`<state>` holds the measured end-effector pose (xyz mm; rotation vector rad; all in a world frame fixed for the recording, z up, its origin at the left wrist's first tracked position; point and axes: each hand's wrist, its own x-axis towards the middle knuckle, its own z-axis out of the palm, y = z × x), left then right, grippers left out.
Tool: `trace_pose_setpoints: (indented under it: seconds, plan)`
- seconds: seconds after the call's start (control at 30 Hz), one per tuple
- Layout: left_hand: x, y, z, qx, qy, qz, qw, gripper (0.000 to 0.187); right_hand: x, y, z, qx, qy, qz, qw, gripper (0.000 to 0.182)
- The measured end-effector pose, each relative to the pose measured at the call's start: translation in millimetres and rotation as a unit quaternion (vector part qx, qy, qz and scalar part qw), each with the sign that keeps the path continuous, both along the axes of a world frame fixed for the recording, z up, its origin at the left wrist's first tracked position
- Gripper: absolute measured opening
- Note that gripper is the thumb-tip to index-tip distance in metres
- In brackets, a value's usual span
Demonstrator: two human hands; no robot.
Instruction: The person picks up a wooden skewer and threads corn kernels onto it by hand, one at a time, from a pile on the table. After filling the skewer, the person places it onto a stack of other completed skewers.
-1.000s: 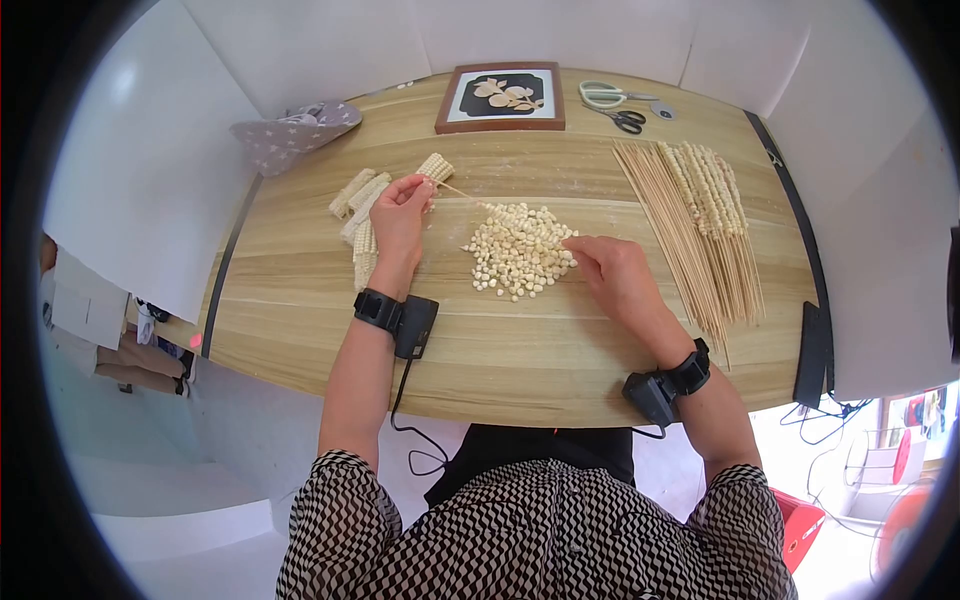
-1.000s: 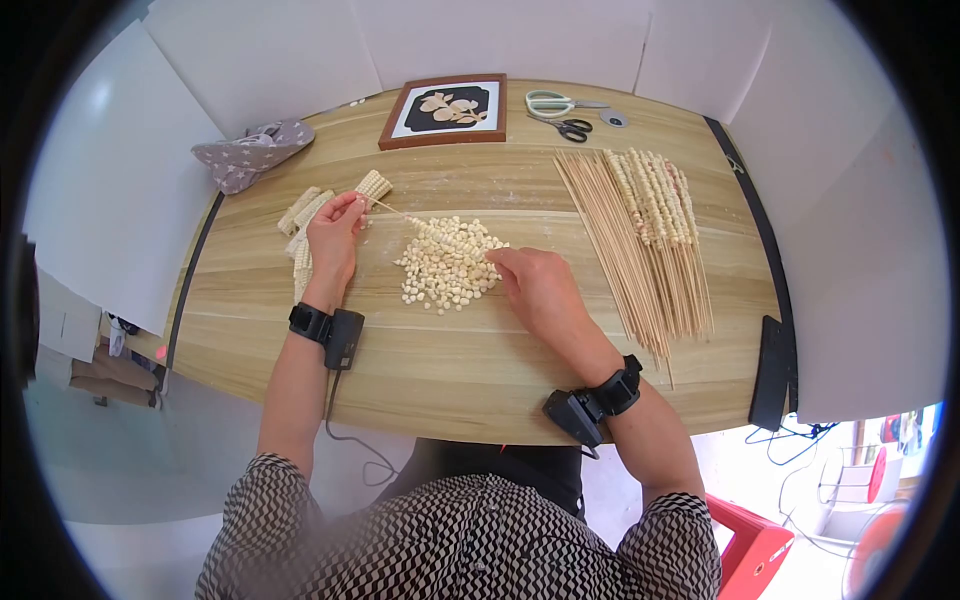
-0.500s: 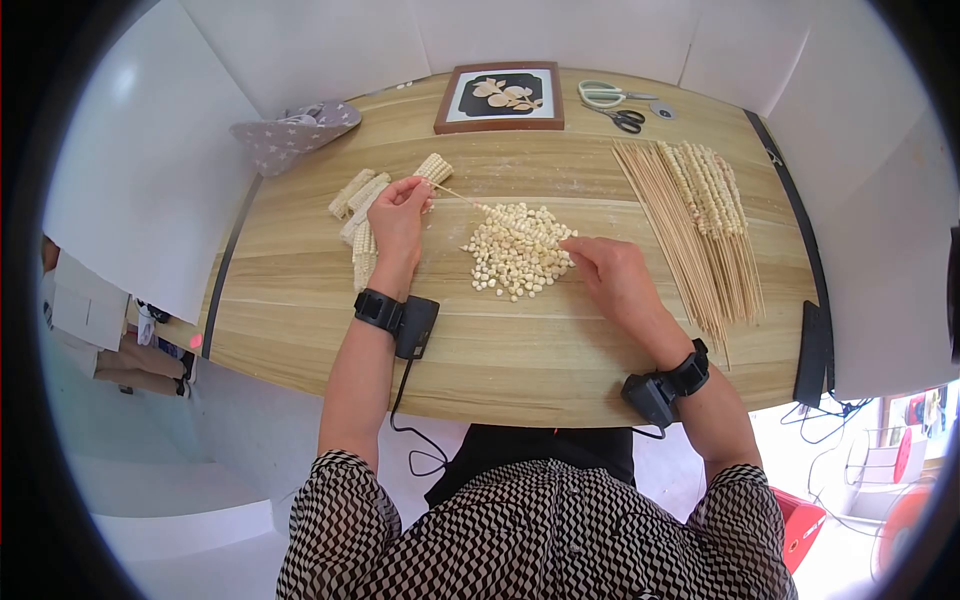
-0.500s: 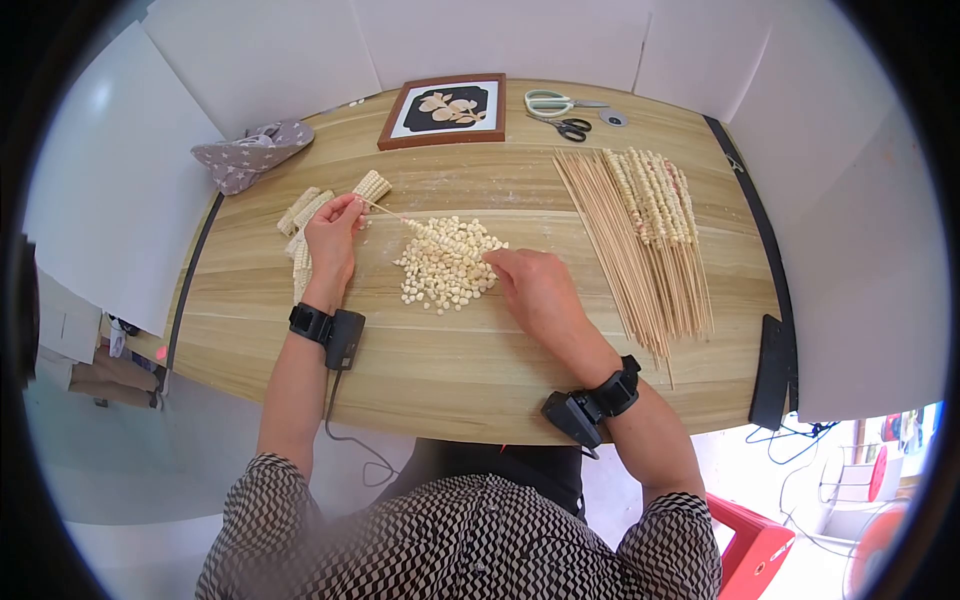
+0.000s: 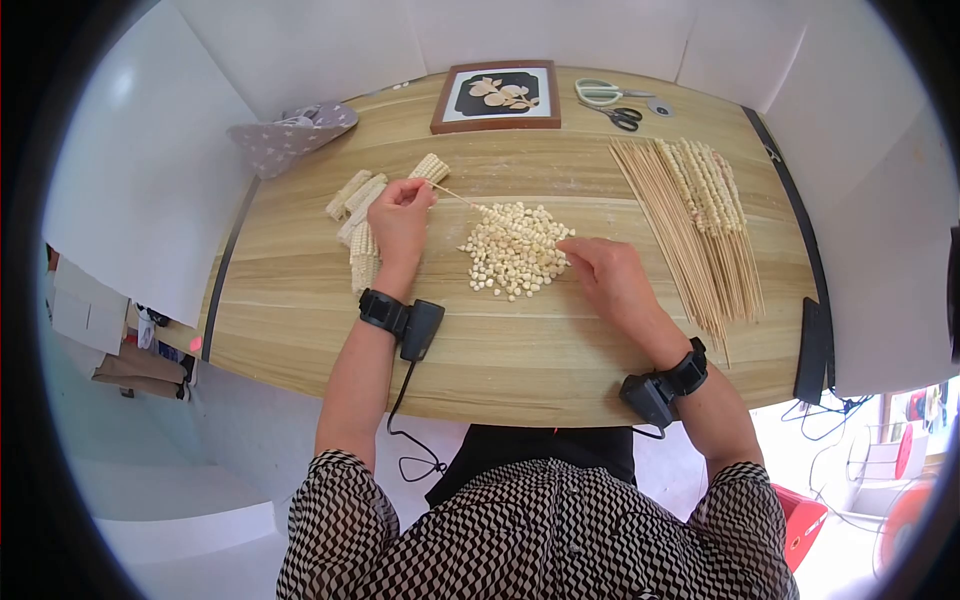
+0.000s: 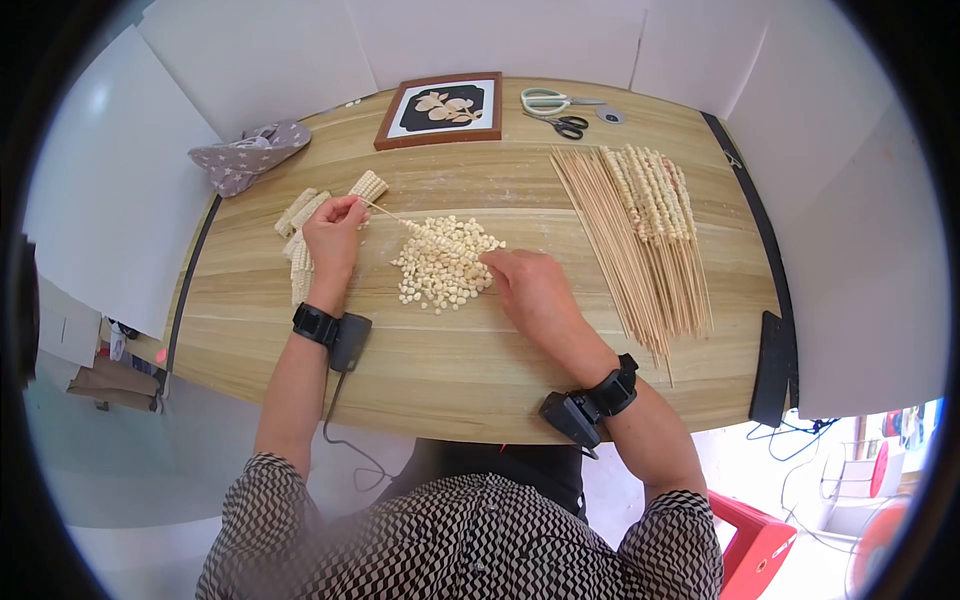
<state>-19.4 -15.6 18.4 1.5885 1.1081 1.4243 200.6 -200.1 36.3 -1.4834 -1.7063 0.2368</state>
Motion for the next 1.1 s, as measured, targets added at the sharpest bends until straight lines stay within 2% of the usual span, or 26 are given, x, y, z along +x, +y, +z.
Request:
trace_pose_setpoints:
  seconds: [0.2,0.3,0.37,0.47,0.6,0.8,0.87,0.9,0.97,1.1]
  plan:
    - [3.6,-5.9,4.3,-0.011,-0.016,-0.022,1.0,0.011,-0.4,-0.4,1.1,-0.001,0.009,-0.006,1.0,0.018]
    - [9.1,-13.6,6.1,-0.005,0.001,-0.06,0.998,0.01,-1.7,-0.9,3.7,0.004,0.009,-0.005,1.0,0.018]
    - [18.7,-20.2,2.0,-0.018,-0.046,-0.127,0.991,0.009,-2.4,-0.7,4.0,0.001,0.007,-0.007,1.0,0.018]
    - [27.7,-31.5,3.5,-0.023,-0.064,-0.174,0.982,0.009,-2.2,0.3,2.3,0.012,0.009,-0.015,1.0,0.017]
    - [27.7,-30.5,2.2,-0.024,-0.066,-0.182,0.981,0.01,-1.5,1.0,1.9,0.016,0.024,-0.025,0.999,0.016]
    - [20.3,-23.7,7.6,-0.006,-0.042,-0.136,0.99,0.011,0.9,2.1,-0.4,0.029,0.011,-0.035,0.999,0.015]
    - [10.8,-16.4,5.0,0.013,0.067,-0.106,0.992,0.013,2.6,2.9,-1.4,0.032,0.007,-0.041,0.999,0.016]
    - [7.2,-16.7,9.0,0.014,0.067,-0.107,0.992,0.013,3.6,3.2,-2.3,0.036,0.005,-0.045,0.998,0.016]
    - [0.4,-19.5,16.8,0.037,0.301,-0.125,0.945,0.013,4.5,3.4,-2.2,0.041,0.003,-0.048,0.998,0.016]
    - [1.4,-29.3,32.8,0.038,0.383,-0.185,0.904,0.013,5.8,3.9,-2.3,0.028,0.005,-0.055,0.998,0.015]
